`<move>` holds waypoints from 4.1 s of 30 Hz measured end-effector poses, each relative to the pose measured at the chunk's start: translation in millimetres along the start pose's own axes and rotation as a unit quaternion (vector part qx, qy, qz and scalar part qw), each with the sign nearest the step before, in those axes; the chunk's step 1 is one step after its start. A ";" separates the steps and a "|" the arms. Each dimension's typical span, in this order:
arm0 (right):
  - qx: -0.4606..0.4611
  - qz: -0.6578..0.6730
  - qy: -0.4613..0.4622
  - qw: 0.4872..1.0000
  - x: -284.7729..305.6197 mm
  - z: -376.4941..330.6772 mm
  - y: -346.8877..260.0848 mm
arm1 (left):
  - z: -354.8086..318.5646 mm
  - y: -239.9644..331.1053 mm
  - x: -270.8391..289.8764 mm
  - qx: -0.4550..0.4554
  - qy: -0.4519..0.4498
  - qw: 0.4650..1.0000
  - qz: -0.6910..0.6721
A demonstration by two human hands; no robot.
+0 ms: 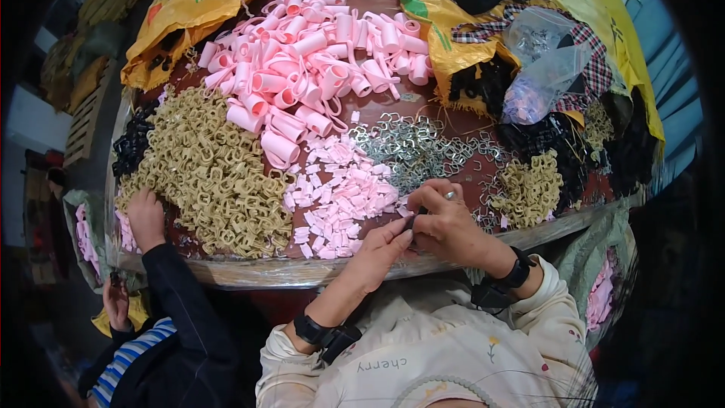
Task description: Manually assembling small pink and black plastic components with metal fasteners at a factory workstation.
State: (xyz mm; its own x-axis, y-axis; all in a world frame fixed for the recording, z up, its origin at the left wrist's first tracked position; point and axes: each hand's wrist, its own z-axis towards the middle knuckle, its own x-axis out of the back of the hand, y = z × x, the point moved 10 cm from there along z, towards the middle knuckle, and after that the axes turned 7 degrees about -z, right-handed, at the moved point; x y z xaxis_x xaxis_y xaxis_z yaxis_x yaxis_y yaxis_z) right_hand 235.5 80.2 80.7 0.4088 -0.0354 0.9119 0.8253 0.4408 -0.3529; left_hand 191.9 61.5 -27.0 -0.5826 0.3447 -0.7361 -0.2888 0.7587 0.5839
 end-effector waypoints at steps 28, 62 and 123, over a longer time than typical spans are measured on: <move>-0.266 -0.125 0.060 0.954 10.3 -57.4 172.6 | 6.9 16.2 27.3 -0.047 0.055 0.985 -0.158; -0.229 0.224 -0.025 0.947 -19.0 -30.0 141.1 | 10.9 10.9 19.0 -0.042 0.055 0.983 -0.169; -0.079 0.346 0.013 0.935 -13.0 -1.6 35.0 | -8.8 16.8 27.2 -0.048 0.011 0.982 -0.184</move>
State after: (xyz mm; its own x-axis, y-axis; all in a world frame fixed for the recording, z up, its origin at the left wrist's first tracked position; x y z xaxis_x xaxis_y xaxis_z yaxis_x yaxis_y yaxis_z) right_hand 259.7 94.6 56.2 0.8737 0.1867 0.4492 0.4063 0.2276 -0.8849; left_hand 164.5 78.7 -34.2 -0.4421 0.0445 -0.8959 -0.5516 0.7741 0.3106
